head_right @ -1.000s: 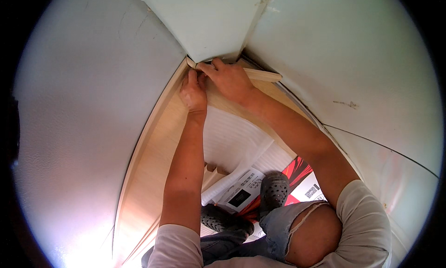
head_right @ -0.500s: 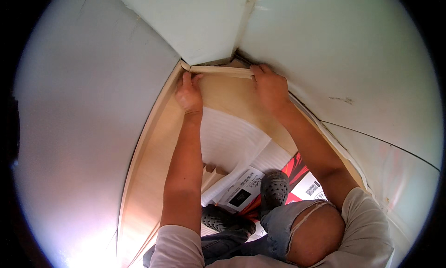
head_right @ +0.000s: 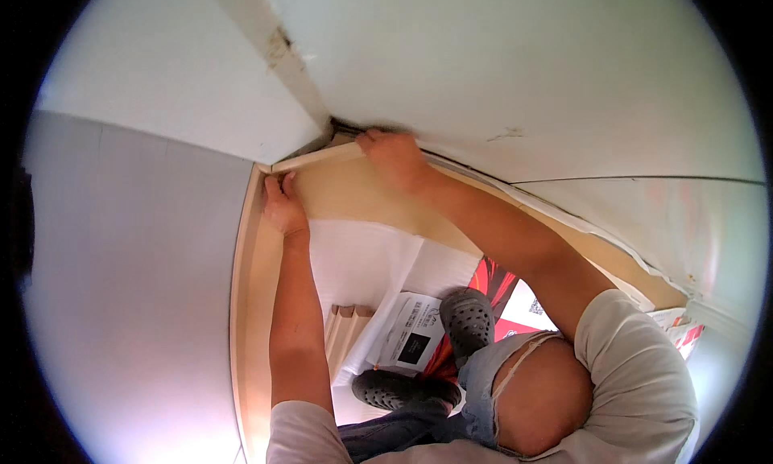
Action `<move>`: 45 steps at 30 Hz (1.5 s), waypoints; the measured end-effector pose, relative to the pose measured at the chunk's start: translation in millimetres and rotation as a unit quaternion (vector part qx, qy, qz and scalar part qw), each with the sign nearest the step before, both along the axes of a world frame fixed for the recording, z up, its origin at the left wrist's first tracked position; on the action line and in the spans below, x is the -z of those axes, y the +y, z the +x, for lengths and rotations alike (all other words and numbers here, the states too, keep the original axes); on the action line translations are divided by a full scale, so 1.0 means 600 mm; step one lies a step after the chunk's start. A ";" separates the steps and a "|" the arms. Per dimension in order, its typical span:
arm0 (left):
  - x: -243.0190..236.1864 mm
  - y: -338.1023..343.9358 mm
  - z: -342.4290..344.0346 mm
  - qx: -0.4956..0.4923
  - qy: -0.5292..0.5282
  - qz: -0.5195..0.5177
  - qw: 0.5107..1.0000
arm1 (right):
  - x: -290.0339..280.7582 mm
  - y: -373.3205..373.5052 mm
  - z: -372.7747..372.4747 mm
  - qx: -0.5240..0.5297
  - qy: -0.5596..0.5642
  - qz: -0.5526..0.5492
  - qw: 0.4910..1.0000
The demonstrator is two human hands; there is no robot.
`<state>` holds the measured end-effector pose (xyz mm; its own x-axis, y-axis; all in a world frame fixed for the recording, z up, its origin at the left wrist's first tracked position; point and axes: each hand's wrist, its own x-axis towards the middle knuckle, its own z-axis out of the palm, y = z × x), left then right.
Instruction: The person measures and cuts a wooden trim piece using a miter saw, then fits the cut piece into a corner of the room. They repeat the process with another piece, adjusting the saw and positioning the wood before making precise cuts.
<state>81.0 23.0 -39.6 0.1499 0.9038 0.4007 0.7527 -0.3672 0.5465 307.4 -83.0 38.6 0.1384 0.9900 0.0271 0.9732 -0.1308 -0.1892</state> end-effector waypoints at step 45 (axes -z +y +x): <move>0.009 0.007 0.001 0.004 0.034 -0.024 0.999 | 0.004 0.000 0.002 0.006 0.103 0.063 0.993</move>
<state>81.5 26.9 -45.0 0.1826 0.9202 0.3464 0.7853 -0.3485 0.5118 308.8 -82.9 36.0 0.1656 0.9789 0.1199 0.9103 -0.1050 -0.4003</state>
